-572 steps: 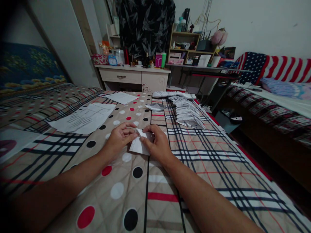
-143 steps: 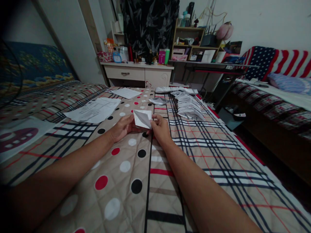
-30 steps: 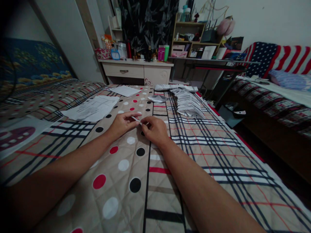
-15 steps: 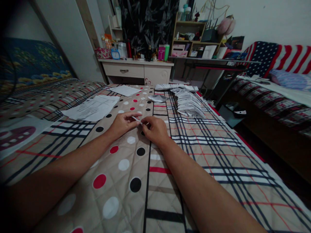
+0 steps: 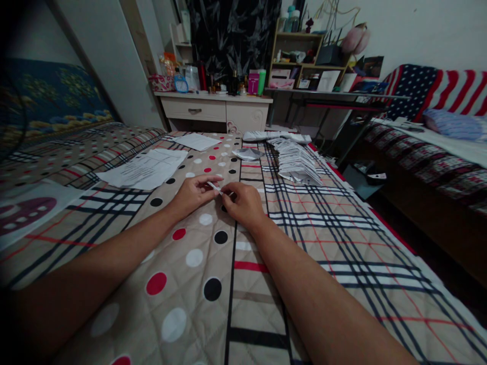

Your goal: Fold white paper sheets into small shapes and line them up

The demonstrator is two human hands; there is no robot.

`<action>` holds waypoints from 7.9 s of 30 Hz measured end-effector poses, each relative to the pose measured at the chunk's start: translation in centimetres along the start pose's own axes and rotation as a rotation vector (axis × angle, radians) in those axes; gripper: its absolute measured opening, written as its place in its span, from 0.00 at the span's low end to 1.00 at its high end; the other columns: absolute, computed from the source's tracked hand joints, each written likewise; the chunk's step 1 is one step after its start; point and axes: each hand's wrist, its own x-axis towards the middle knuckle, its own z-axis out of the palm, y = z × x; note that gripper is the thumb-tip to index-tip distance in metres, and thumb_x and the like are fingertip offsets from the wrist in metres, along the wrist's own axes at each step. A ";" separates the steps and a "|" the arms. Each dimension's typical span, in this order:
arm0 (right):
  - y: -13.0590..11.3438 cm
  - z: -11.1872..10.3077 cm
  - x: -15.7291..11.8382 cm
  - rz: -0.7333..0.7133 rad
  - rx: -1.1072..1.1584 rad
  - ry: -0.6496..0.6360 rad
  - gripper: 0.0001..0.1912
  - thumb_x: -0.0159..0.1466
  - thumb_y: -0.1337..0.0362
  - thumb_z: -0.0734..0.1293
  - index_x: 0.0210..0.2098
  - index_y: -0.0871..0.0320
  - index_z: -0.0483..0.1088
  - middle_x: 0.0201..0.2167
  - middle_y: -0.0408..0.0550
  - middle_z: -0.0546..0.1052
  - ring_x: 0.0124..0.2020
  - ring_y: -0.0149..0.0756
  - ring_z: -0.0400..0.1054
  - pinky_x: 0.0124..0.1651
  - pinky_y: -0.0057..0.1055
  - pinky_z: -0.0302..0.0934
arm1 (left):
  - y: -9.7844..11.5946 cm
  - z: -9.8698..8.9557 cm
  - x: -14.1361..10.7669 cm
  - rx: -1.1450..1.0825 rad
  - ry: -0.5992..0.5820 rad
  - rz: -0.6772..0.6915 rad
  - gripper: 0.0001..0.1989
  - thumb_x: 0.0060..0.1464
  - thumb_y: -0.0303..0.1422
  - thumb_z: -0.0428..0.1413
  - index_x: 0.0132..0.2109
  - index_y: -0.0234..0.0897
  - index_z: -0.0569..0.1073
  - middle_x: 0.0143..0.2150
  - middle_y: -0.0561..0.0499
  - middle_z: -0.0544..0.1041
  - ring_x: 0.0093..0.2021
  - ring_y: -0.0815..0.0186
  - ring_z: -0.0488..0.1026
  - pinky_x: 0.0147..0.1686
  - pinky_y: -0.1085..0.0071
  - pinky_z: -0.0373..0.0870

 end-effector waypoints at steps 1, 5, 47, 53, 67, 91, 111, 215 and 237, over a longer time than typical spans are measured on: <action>0.0 0.0 0.0 0.005 0.003 -0.001 0.10 0.60 0.67 0.66 0.39 0.58 0.78 0.33 0.48 0.82 0.33 0.36 0.75 0.35 0.29 0.65 | -0.1 0.0 0.0 -0.002 -0.001 0.000 0.21 0.44 0.30 0.61 0.49 0.31 0.78 0.37 0.47 0.79 0.33 0.68 0.75 0.36 0.72 0.74; -0.1 0.0 0.0 0.023 0.013 -0.011 0.10 0.60 0.67 0.66 0.39 0.57 0.78 0.33 0.47 0.82 0.33 0.36 0.75 0.35 0.29 0.65 | -0.3 0.1 0.1 -0.017 0.000 -0.005 0.22 0.44 0.30 0.61 0.49 0.31 0.78 0.37 0.48 0.78 0.33 0.68 0.74 0.36 0.72 0.73; -1.1 -0.3 0.2 -0.024 -0.201 0.036 0.18 0.60 0.71 0.61 0.49 0.57 0.66 0.31 0.46 0.77 0.29 0.36 0.70 0.32 0.28 0.57 | 0.3 1.3 -0.2 0.188 0.092 0.121 0.28 0.44 0.19 0.53 0.55 0.33 0.73 0.54 0.42 0.73 0.37 0.68 0.71 0.31 0.76 0.72; -0.2 0.0 0.3 0.035 0.039 0.149 0.17 0.55 0.71 0.61 0.44 0.56 0.66 0.27 0.41 0.72 0.27 0.33 0.66 0.31 0.27 0.57 | 0.7 0.9 -0.6 0.352 0.120 0.306 0.23 0.48 0.18 0.53 0.52 0.38 0.72 0.56 0.45 0.69 0.47 0.65 0.72 0.40 0.72 0.74; -0.1 0.1 0.2 0.106 0.366 0.197 0.16 0.52 0.69 0.61 0.41 0.56 0.65 0.23 0.36 0.65 0.23 0.30 0.61 0.27 0.27 0.54 | 0.9 0.0 -1.1 0.676 -0.047 0.353 0.18 0.42 0.37 0.69 0.42 0.40 0.78 0.67 0.43 0.60 0.55 0.52 0.71 0.54 0.55 0.70; 0.2 0.3 0.4 0.235 0.508 0.053 0.19 0.55 0.51 0.72 0.37 0.60 0.74 0.29 0.45 0.75 0.25 0.29 0.63 0.27 0.27 0.57 | -0.4 0.6 -0.5 -0.119 -0.088 0.056 0.27 0.49 0.34 0.64 0.55 0.37 0.65 0.33 0.53 0.75 0.29 0.70 0.73 0.27 0.78 0.65; 0.0 0.4 0.3 0.277 0.639 -0.135 0.15 0.56 0.54 0.68 0.22 0.59 0.68 0.17 0.39 0.64 0.19 0.25 0.51 0.23 0.26 0.45 | 1.1 0.8 -0.8 0.114 -0.068 -0.215 0.17 0.58 0.42 0.54 0.27 0.34 0.72 0.16 0.56 0.68 0.13 0.72 0.64 0.12 0.77 0.56; -0.4 0.3 0.0 -0.137 -0.087 0.094 0.14 0.60 0.68 0.65 0.46 0.57 0.73 0.41 0.51 0.79 0.40 0.41 0.72 0.42 0.35 0.63 | 0.7 0.7 -0.8 0.528 0.179 0.384 0.05 0.54 0.28 0.57 0.37 0.35 0.79 0.28 0.52 0.77 0.27 0.69 0.71 0.27 0.74 0.66; -0.3 0.2 0.3 0.050 0.193 0.156 0.08 0.60 0.65 0.65 0.37 0.58 0.75 0.34 0.47 0.79 0.34 0.37 0.71 0.38 0.32 0.63 | 0.4 0.6 -0.7 0.550 0.205 0.381 0.07 0.57 0.33 0.58 0.37 0.36 0.79 0.32 0.49 0.80 0.28 0.68 0.73 0.27 0.73 0.66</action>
